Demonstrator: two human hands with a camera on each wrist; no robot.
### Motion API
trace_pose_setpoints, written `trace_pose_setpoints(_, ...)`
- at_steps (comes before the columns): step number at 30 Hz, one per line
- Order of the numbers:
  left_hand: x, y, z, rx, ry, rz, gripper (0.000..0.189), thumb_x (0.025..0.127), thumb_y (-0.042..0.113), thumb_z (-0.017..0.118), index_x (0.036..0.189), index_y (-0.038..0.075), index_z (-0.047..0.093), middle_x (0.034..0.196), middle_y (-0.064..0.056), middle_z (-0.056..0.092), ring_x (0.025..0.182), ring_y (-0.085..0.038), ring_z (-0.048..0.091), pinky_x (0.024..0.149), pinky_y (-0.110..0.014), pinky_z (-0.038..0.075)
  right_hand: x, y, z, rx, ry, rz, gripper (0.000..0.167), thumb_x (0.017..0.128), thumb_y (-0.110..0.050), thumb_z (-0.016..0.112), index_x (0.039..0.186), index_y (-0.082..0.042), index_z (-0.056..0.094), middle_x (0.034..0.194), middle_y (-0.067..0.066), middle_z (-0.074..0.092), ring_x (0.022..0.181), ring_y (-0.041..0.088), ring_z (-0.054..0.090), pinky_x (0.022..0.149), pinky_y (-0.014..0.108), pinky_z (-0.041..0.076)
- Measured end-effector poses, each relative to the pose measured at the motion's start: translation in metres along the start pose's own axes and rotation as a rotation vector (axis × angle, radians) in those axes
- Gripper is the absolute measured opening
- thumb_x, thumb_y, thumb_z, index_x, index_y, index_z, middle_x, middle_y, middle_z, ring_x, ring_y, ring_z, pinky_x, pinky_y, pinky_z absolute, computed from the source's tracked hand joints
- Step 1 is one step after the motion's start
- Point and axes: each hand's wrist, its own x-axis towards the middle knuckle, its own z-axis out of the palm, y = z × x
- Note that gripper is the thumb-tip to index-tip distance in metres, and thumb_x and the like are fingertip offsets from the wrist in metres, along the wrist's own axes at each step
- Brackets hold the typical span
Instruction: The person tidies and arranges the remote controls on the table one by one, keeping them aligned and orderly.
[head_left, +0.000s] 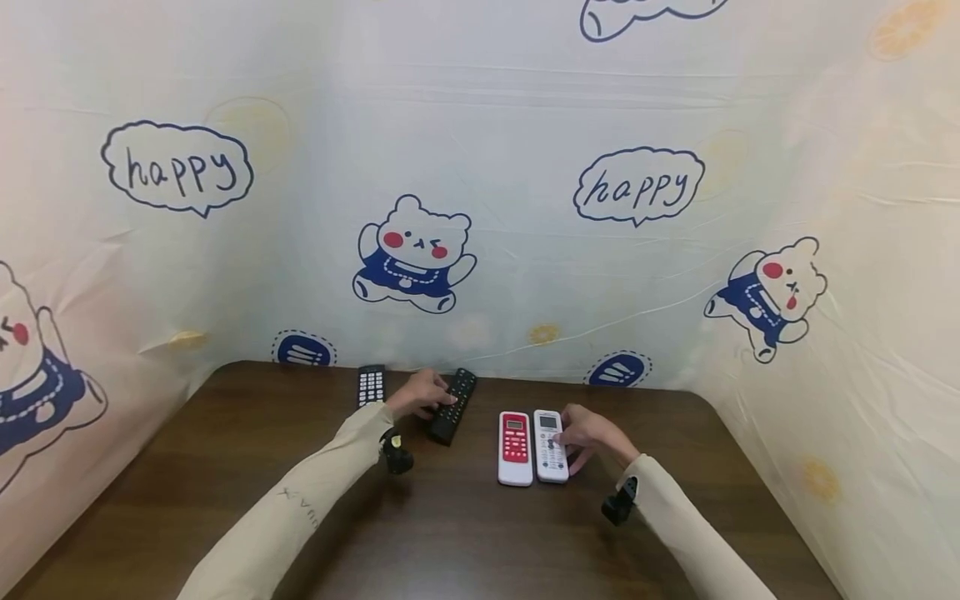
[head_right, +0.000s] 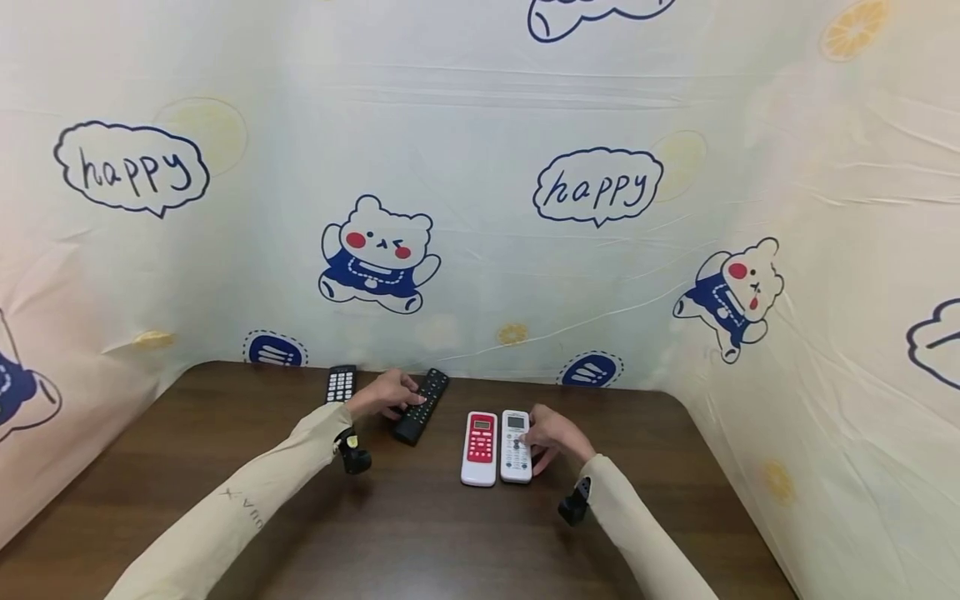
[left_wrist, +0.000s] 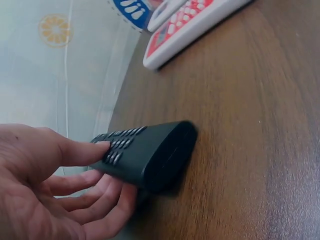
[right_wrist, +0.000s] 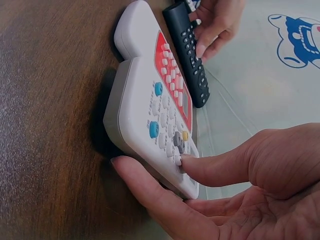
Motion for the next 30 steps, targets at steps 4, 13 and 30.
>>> trace_pose_setpoints(4, 0.0034, -0.0052, -0.0027, -0.058, -0.036, -0.019, 0.040, 0.095, 0.007, 0.074, 0.127, -0.013, 0.060, 0.122, -0.027, 0.065, 0.099, -0.032, 0.068, 0.082, -0.047, 0.065, 0.0003, 0.0004, 0.0006, 0.008, -0.002, 0.001, 0.042, 0.101, 0.003, 0.062, 0.137, 0.011, 0.041, 0.103, 0.025, 0.060, 0.092, 0.036, 0.071, 0.068, 0.041, 0.066)
trace_pose_setpoints(13, 0.0034, -0.0084, -0.0072, -0.157, -0.095, -0.039, 0.043, 0.096, 0.008, 0.074, 0.132, -0.011, 0.061, 0.130, -0.028, 0.065, 0.110, -0.039, 0.069, 0.081, -0.044, 0.065, 0.0004, 0.0007, 0.0005, 0.017, 0.008, 0.002, 0.044, 0.101, 0.003, 0.064, 0.138, 0.010, 0.042, 0.105, 0.024, 0.059, 0.092, 0.036, 0.070, 0.068, 0.041, 0.066)
trace_pose_setpoints(30, 0.0009, -0.0102, -0.0063, -0.265, -0.141, -0.007, 0.066, 0.096, 0.012, 0.073, 0.156, 0.001, 0.046, 0.142, -0.029, 0.058, 0.121, -0.041, 0.065, 0.082, -0.041, 0.065, 0.0034, 0.0017, -0.0020, 0.033, -0.004, 0.017, 0.049, 0.101, 0.001, 0.065, 0.142, 0.009, 0.040, 0.108, 0.026, 0.058, 0.094, 0.037, 0.069, 0.069, 0.042, 0.066)
